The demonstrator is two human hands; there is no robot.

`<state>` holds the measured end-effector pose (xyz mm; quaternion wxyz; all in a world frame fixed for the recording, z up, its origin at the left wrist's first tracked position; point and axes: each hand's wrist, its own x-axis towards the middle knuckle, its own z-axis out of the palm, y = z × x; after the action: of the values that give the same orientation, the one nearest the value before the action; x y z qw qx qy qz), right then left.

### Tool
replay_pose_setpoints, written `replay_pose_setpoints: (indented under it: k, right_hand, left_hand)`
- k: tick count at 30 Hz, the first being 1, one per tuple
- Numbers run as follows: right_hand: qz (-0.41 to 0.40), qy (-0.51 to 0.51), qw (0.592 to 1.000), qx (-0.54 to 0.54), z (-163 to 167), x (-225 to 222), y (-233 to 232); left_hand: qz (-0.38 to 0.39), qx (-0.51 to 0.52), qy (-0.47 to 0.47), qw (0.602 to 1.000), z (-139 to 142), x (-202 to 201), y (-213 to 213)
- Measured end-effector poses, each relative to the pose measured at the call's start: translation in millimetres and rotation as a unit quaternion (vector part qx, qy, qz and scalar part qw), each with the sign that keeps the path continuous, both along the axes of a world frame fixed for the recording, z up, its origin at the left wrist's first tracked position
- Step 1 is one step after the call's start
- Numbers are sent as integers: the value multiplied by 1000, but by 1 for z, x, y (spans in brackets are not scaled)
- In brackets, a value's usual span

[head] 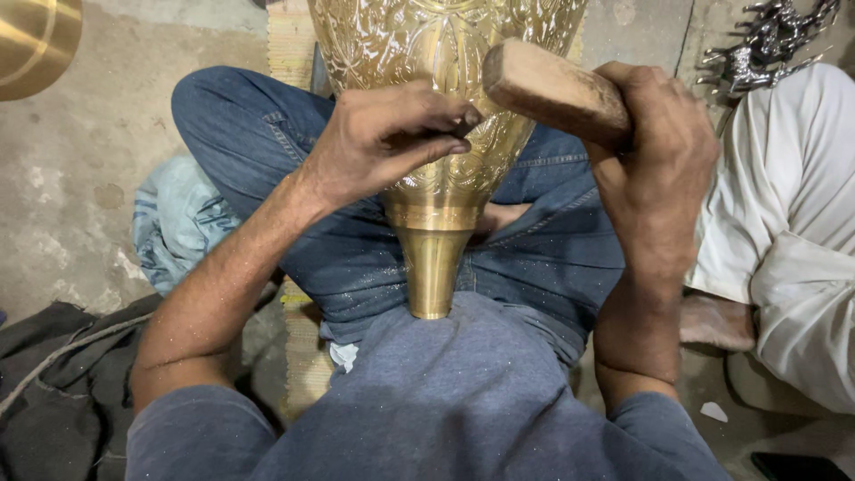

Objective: The person sits cross-legged on the floor with a large embossed brass vase held between the legs. They hold a chisel against the vase's raised floral relief and strike it with a wooden mallet, working the pattern around the surface and repositioning the chisel repeatedly.

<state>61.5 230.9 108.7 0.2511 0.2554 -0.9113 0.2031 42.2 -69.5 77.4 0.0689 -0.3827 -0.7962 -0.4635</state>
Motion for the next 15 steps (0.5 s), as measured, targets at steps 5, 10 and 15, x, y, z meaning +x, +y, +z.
replay_pose_setpoints:
  k: [5, 10, 15]
  right_hand:
    - [-12, -6, 1000, 12, 11, 0, 5]
    - [112, -143, 938, -294, 10, -6, 1]
    - [-13, 93, 983, 156, 24, -4, -6]
  left_hand:
    - [1, 1, 5, 1000, 1, 3, 0]
    - [2, 8, 3, 1000, 4, 6, 0]
    - [23, -25, 41, 999, 2, 4, 1]
